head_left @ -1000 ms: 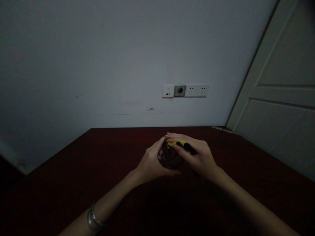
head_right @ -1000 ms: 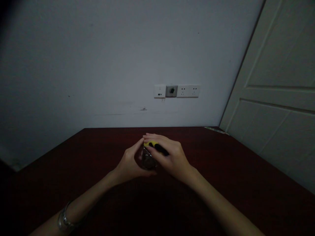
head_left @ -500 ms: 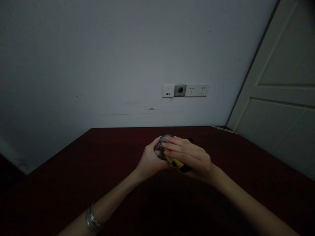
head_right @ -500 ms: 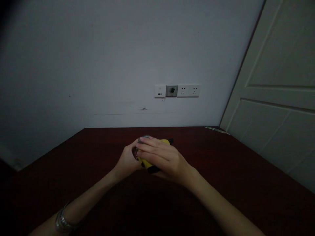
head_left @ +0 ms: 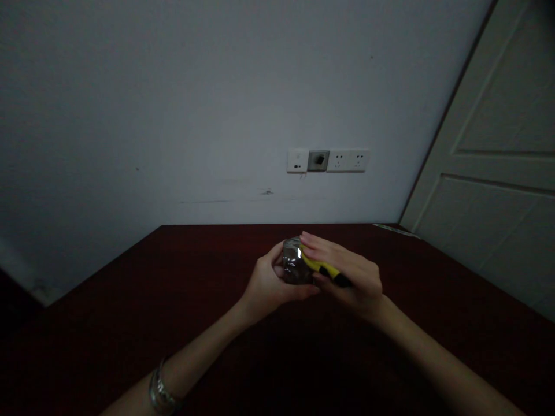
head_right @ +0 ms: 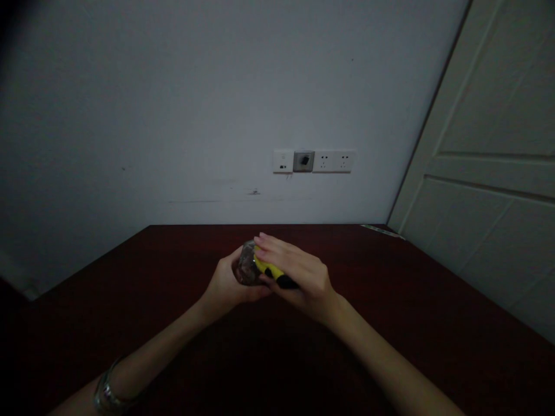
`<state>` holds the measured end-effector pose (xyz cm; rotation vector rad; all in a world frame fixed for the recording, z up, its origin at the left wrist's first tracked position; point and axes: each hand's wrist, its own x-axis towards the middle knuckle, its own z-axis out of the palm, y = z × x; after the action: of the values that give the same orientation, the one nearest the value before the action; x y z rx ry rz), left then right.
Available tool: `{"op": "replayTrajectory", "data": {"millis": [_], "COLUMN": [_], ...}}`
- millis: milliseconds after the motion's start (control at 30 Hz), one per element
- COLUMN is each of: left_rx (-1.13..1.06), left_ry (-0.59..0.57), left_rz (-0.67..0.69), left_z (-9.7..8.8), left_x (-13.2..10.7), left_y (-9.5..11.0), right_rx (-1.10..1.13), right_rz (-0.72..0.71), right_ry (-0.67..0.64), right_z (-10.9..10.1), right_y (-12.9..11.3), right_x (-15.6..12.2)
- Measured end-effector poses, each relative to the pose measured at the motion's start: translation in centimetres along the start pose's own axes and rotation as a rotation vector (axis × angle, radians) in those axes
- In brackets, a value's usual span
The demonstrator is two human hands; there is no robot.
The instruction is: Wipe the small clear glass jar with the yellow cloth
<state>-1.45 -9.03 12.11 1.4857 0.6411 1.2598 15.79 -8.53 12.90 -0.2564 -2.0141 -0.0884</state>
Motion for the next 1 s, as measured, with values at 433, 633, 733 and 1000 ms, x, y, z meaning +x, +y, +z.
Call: {"op": "replayTrajectory", "data": {"millis": [433, 633, 733, 1000], "left_rx": [0.174, 0.502, 0.567, 0.567], "left_ry": [-0.037, 0.065, 0.087, 0.057], "left_rz": [0.015, 0.02, 0.045, 0.061], "left_z": [-0.4, -0.3, -0.4, -0.4], "left_x": [-0.2, 0.0, 0.3, 0.0], "left_y": [-1.3, -1.3, -1.8, -2.2], "right_rx": [0.073, -0.051, -0.119, -0.11], "right_rz": [0.335, 0.212, 0.023, 0.165], "right_ry": [0.103, -0.072, -0.265, -0.24], "right_z": [0.6, 0.2, 0.2, 0.2], "right_y": [-0.1, 0.6, 0.4, 0.6], "right_x": [0.5, 0.4, 0.1, 0.4]}}
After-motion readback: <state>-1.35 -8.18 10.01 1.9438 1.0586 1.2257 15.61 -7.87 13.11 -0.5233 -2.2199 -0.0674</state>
